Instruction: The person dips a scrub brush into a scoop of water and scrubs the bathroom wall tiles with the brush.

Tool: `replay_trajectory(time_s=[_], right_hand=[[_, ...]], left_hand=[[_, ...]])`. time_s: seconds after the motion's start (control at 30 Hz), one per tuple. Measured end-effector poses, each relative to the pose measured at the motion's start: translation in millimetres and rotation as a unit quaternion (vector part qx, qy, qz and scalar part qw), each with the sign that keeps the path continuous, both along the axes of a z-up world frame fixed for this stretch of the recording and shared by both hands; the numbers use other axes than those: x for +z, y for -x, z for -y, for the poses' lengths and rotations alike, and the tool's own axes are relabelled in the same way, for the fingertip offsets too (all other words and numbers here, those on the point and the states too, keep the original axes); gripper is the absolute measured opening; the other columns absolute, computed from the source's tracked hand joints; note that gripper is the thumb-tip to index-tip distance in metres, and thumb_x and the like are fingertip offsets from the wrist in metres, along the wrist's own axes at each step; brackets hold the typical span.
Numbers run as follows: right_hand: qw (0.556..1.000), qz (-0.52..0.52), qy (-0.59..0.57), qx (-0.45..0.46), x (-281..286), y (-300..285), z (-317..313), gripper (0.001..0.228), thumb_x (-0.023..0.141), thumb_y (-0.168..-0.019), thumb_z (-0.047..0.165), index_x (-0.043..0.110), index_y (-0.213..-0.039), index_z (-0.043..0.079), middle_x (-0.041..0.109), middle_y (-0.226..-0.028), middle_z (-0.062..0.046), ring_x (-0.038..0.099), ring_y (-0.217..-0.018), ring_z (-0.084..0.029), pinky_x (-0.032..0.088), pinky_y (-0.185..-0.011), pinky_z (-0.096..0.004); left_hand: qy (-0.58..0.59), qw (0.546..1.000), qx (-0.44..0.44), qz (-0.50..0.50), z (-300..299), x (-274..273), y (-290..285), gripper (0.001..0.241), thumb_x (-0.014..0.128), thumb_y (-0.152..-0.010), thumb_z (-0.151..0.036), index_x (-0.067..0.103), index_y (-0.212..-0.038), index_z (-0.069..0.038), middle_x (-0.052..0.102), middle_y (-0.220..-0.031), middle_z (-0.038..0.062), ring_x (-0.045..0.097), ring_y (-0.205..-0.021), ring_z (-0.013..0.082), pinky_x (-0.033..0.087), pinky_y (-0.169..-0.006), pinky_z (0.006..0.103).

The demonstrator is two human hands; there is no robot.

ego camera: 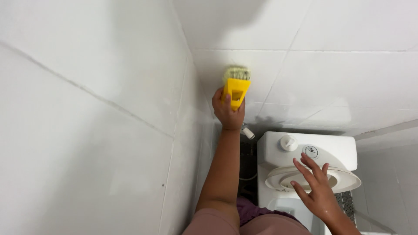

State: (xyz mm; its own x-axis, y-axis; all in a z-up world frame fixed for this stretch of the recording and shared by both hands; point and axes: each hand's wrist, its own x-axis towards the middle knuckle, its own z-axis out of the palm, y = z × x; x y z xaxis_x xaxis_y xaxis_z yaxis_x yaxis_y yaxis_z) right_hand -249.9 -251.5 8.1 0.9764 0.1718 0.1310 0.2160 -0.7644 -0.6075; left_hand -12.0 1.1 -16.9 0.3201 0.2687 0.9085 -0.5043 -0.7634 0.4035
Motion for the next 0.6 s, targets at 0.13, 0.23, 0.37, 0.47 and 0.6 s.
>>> replay_trajectory(time_s=[0.13, 0.23, 0.37, 0.47, 0.6], right_hand=[[0.999, -0.035, 0.019, -0.008, -6, -6, 4, 0.067, 0.071, -0.082, 0.022, 0.048, -0.145, 0.023, 0.038, -0.156, -0.008, 0.043, -0.140, -0.029, 0.002, -0.119, -0.070], [0.999, -0.031, 0.007, -0.012, -6, -12, 6, 0.067, 0.071, -0.082, 0.022, 0.049, -0.145, 0.023, 0.039, -0.155, -0.007, 0.043, -0.140, -0.028, 0.002, -0.120, -0.070], [1.000, -0.022, -0.003, 0.002, -6, -14, 0, 0.068, 0.071, -0.083, 0.022, 0.048, -0.146, 0.022, 0.040, -0.155, -0.008, 0.042, -0.143, -0.030, 0.003, -0.120, -0.070], [1.000, -0.018, -0.014, 0.006, -6, -16, 0, 0.068, 0.072, -0.081, 0.023, 0.049, -0.146, 0.023, 0.040, -0.154, -0.009, 0.043, -0.140, -0.029, 0.003, -0.120, -0.070], [1.000, -0.030, 0.005, -0.002, -11, -16, 7, 0.069, 0.073, -0.081, 0.023, 0.049, -0.145, 0.023, 0.040, -0.155, -0.007, 0.045, -0.139, -0.028, 0.004, -0.121, -0.070]], left_hand=[[0.035, 0.997, -0.030, -0.066, 0, -36, 13, 0.093, 0.086, -0.088, -0.013, 0.027, -0.156, -0.030, 0.052, -0.136, 0.017, 0.056, -0.121, 0.0348, 0.055, -0.094, 0.0434], [0.038, 0.998, -0.022, -0.038, 16, -1, 10, 0.097, 0.088, -0.083, -0.011, 0.028, -0.157, -0.030, 0.053, -0.132, 0.017, 0.058, -0.118, 0.0358, 0.056, -0.094, 0.0455], [0.038, 0.999, -0.026, -0.023, 30, 49, 7, 0.100, 0.088, -0.085, -0.009, 0.025, -0.160, -0.032, 0.054, -0.134, 0.015, 0.058, -0.119, 0.0354, 0.055, -0.094, 0.0467], [0.008, 0.999, -0.027, -0.017, 33, 27, 9, 0.100, 0.086, -0.085, -0.008, 0.024, -0.159, -0.032, 0.053, -0.134, 0.016, 0.057, -0.118, 0.0359, 0.055, -0.094, 0.0458], [-0.023, 0.996, -0.044, -0.076, 32, -37, 25, 0.098, 0.085, -0.082, -0.005, 0.029, -0.157, -0.033, 0.053, -0.133, 0.017, 0.056, -0.118, 0.0373, 0.057, -0.092, 0.0441]])
